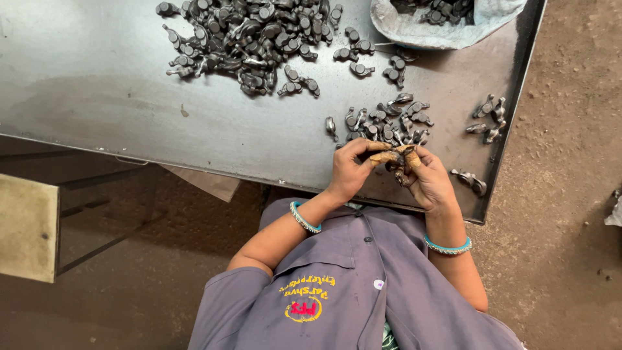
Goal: The person picks small dark metal castings one at a time from a metal table, turns each piece over in their hands, and tosses it into a growing pile beside a fabric sack on the table. They work through the heap of castings continuously, handling each piece individually.
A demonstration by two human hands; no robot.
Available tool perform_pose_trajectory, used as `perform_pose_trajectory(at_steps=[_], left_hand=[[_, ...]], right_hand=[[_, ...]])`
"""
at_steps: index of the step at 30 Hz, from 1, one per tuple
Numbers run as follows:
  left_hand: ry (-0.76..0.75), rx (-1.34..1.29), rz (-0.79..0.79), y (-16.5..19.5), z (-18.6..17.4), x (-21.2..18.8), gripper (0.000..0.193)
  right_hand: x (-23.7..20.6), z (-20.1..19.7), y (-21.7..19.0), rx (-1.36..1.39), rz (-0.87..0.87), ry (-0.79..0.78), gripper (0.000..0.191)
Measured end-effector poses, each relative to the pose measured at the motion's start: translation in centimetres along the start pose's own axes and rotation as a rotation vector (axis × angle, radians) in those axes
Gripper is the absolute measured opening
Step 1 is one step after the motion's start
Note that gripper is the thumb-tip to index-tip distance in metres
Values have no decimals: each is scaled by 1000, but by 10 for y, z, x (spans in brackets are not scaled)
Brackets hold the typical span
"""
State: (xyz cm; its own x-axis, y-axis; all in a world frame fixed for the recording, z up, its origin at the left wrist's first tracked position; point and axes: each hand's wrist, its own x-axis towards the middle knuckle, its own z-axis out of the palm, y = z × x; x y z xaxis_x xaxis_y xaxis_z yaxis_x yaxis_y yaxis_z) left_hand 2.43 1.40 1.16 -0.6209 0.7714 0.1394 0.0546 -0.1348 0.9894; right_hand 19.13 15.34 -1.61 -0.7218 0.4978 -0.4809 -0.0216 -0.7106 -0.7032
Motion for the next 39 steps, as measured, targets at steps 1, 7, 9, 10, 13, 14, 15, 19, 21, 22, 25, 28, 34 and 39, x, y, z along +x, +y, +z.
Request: perform_pose_trajectory(at_steps=[1,7,9,10,13,14,15,19,21,22,25,28,34,39], left_hand=[[14,-30,-42,-3,1,-1,20],[27,-377,-334,-29,9,-3,16],[41,-457,-382,-36,11,-5,16],[53,-492,-389,-39,12,-6,15],[72,-536,-418,-39,13,-10,14],[76,-541,-430,-39,13,-11,13],[57,-485,-414,-37,13,-13,13],[14,-145,-271,-21,2,-17,11],[39,94,-164,-11,-7,-16,15],[68,219,-109,-7,-13,-15,19],[79,479,-166,4,-25,-11,43],[46,622,-133,11,-29,-7,76],[-9,705,-100,9,-23,1,88],[8,687,-80,0,-24,11,82]], right_hand=[[0,1,0,-15,-11,1,24],[-5,9,-5,-44,-38,14,26],[-5,10,-6,-49,-28,11,26],[-5,10,-5,-59,-22,12,26],[-2,9,0,-117,-46,26,21],[-1,9,2,-141,-62,31,19],[0,9,3,-181,-64,17,18],[3,10,-9,-360,28,-46,16],[4,13,-27,-447,50,-75,15],[5,16,-39,-484,22,-88,14],[11,33,-66,-153,-285,-15,23],[14,58,-77,-182,-435,72,38],[7,93,-33,-1557,-725,241,44],[-4,72,-12,-1555,-742,233,33]])
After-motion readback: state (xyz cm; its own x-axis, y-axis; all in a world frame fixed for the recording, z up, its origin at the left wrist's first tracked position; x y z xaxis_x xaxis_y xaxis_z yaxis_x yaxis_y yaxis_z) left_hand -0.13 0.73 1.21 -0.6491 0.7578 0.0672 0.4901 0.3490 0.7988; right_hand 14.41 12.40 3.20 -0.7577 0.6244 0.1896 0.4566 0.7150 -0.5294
